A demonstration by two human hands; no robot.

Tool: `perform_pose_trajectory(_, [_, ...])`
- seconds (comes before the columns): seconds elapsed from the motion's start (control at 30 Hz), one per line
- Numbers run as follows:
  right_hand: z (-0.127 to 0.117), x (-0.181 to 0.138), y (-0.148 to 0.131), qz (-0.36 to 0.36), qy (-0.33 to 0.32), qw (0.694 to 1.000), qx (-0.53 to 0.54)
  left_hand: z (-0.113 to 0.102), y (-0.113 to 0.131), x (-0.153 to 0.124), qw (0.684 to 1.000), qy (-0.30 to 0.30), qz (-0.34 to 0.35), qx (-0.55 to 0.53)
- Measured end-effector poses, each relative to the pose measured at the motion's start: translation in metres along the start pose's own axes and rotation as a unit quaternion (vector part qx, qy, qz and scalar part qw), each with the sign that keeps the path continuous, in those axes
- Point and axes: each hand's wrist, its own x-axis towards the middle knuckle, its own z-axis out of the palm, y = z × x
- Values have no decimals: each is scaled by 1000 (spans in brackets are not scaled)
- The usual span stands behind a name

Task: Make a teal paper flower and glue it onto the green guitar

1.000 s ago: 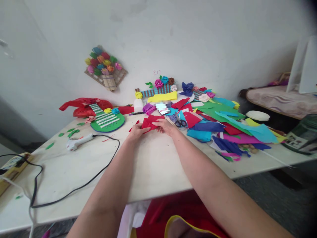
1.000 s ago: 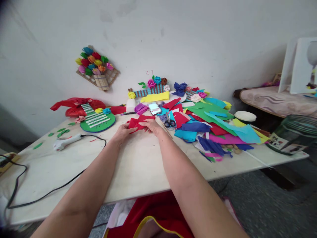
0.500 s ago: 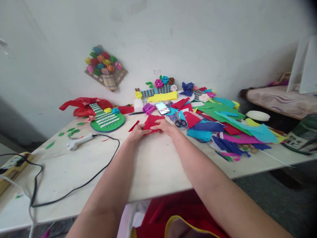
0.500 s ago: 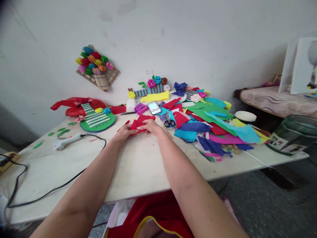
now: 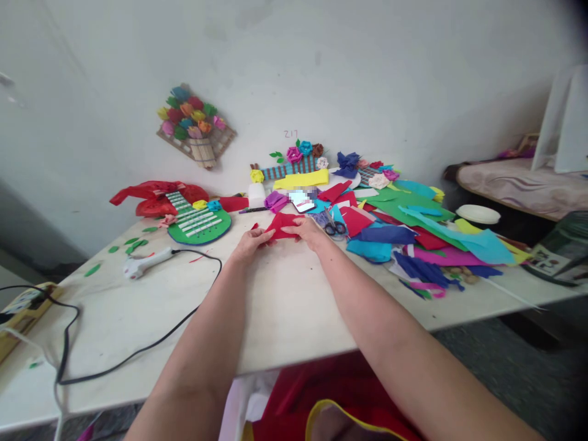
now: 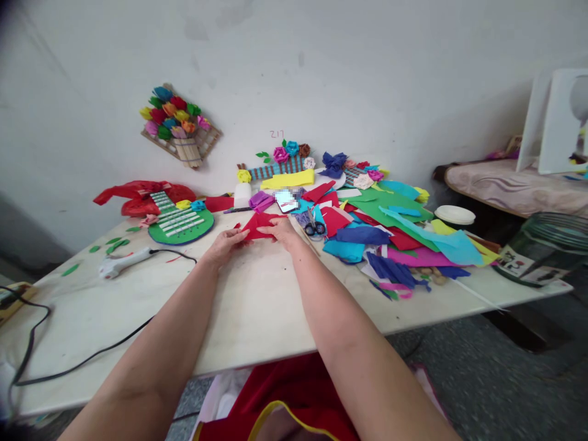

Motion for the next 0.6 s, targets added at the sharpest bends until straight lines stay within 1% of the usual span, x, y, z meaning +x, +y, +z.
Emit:
perform_pose_trajectory(0.17, [0, 0, -1, -4, 13, 1000, -9, 2, 1, -1, 1000, -7, 7, 6])
perform_pose_trajectory(0.3, [2, 3, 4, -16, 6, 1000, -16, 4, -1, 0, 1000, -1, 11, 22])
perform_pose_trajectory(0.6, [8, -2, 3, 15, -54, 998, -41, 4, -1, 2, 994, 18, 15, 102])
